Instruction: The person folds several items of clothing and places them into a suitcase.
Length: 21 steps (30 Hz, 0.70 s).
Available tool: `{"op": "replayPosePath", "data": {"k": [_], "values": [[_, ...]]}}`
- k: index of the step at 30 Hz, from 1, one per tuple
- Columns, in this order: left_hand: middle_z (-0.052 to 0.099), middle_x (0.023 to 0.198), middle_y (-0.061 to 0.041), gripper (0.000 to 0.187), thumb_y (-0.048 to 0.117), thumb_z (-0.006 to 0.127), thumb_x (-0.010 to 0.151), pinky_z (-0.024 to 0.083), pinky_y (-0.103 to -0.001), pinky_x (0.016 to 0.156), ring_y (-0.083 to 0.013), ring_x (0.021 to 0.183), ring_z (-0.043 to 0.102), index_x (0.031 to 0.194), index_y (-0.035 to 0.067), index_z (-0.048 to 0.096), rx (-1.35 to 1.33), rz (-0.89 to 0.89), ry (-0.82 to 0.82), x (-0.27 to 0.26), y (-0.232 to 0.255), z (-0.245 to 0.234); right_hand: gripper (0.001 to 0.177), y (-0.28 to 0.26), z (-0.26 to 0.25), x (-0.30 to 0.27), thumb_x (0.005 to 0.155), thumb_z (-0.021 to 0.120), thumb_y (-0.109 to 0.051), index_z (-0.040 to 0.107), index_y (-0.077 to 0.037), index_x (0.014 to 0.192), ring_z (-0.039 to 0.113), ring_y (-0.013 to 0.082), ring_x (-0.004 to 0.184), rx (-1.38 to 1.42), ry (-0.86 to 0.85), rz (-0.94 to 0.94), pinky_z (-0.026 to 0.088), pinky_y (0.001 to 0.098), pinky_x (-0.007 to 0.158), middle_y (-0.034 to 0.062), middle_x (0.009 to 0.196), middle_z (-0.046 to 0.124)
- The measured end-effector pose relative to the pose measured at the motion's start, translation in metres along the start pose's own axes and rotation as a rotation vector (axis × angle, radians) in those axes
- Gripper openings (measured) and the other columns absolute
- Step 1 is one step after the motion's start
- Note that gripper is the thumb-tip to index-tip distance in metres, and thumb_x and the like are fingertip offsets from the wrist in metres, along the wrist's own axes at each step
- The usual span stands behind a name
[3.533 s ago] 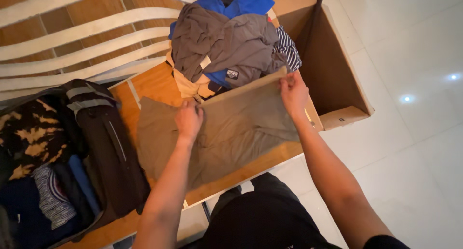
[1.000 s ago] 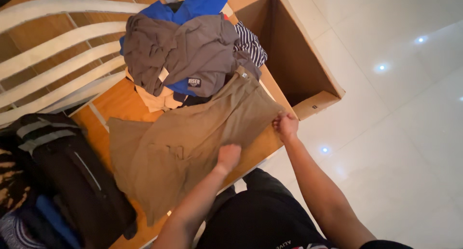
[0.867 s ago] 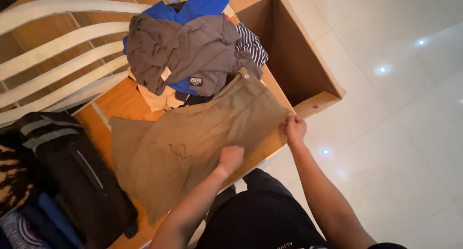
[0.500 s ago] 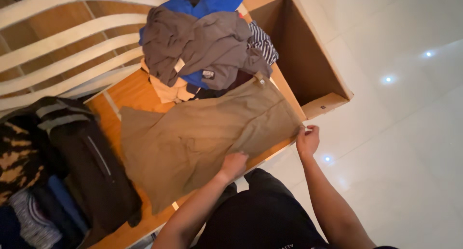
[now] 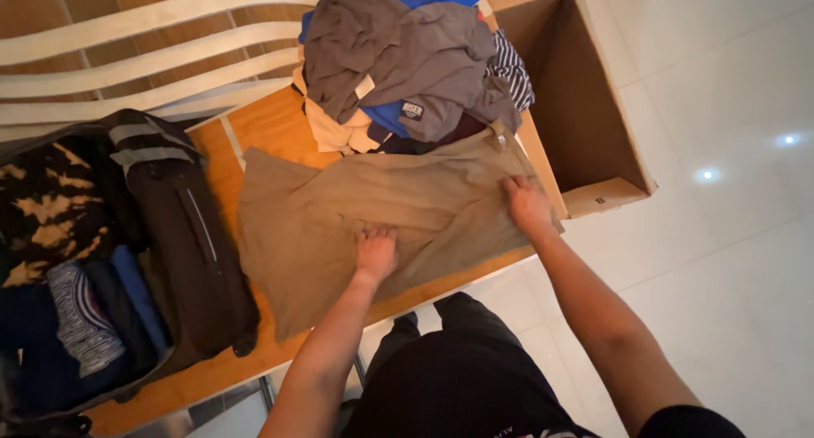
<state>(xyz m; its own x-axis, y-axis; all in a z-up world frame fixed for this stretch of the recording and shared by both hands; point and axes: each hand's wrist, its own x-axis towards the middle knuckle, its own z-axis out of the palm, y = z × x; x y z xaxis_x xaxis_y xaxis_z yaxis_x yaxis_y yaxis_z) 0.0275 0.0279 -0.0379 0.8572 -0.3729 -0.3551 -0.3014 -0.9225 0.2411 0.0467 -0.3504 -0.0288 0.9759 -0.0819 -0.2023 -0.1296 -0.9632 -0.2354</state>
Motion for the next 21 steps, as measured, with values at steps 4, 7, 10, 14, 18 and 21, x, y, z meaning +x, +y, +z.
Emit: {"op": "replayPosePath", "data": {"k": [4,7,10,14,18,21], "values": [[0.063,0.129,-0.012,0.040,0.037,0.076,0.083,0.034,-0.058,0.110,-0.0316,0.128,0.052,0.114,0.012,0.069,-0.017,-0.033,-0.082,0.000,0.013,-0.014,0.028,0.015,0.016,0.007,0.093,0.059,-0.012,0.069,-0.018,0.118,0.065,0.0333,0.116,0.005,0.109,-0.131,0.051,0.0470,0.099,0.0051,0.125,0.067],[0.066,0.124,-0.013,0.046,0.033,0.078,0.077,0.040,-0.053,0.102,-0.0339,0.122,0.056,0.116,0.011,0.070,-0.131,0.045,0.088,0.006,0.031,-0.007,0.024,0.016,0.012,0.007,0.088,0.066,-0.022,0.071,-0.019,0.111,0.063,0.0316,0.118,-0.004,0.073,-0.129,0.050,0.0441,0.104,0.0077,0.118,0.067],[0.071,0.119,-0.010,0.034,0.029,0.075,0.083,0.040,-0.053,0.105,-0.0297,0.121,0.060,0.112,0.013,0.072,-0.177,0.014,0.018,0.019,0.050,0.007,0.039,0.014,-0.001,0.003,0.074,0.071,-0.019,0.071,-0.016,0.113,0.059,0.0347,0.116,-0.010,0.101,-0.194,0.048,0.0460,0.097,0.0110,0.119,0.067],[0.072,0.117,-0.010,0.030,0.027,0.075,0.083,0.043,-0.050,0.102,-0.0322,0.119,0.060,0.111,0.014,0.073,-0.183,0.071,0.041,0.033,0.069,0.010,0.034,0.008,-0.016,0.002,0.081,0.069,-0.019,0.070,-0.017,0.115,0.058,0.0318,0.120,0.042,0.066,-0.150,0.047,0.0480,0.097,0.0081,0.119,0.067],[0.074,0.106,-0.013,0.028,0.028,0.075,0.083,0.044,-0.052,0.098,-0.0348,0.109,0.064,0.107,0.015,0.073,-0.186,0.028,-0.028,0.047,0.089,0.008,0.037,0.011,-0.015,0.006,0.074,0.072,-0.020,0.072,-0.016,0.110,0.059,0.0321,0.118,0.003,0.116,-0.205,0.047,0.0482,0.096,0.0093,0.114,0.068],[0.075,0.097,-0.013,0.019,0.029,0.074,0.085,0.044,-0.053,0.096,-0.0364,0.100,0.068,0.100,0.017,0.075,-0.218,0.017,-0.079,0.056,0.091,0.014,0.028,0.013,-0.014,0.010,0.081,0.071,-0.020,0.073,-0.018,0.109,0.062,0.0300,0.112,-0.002,0.065,-0.168,0.047,0.0471,0.094,0.0073,0.108,0.070]]}}
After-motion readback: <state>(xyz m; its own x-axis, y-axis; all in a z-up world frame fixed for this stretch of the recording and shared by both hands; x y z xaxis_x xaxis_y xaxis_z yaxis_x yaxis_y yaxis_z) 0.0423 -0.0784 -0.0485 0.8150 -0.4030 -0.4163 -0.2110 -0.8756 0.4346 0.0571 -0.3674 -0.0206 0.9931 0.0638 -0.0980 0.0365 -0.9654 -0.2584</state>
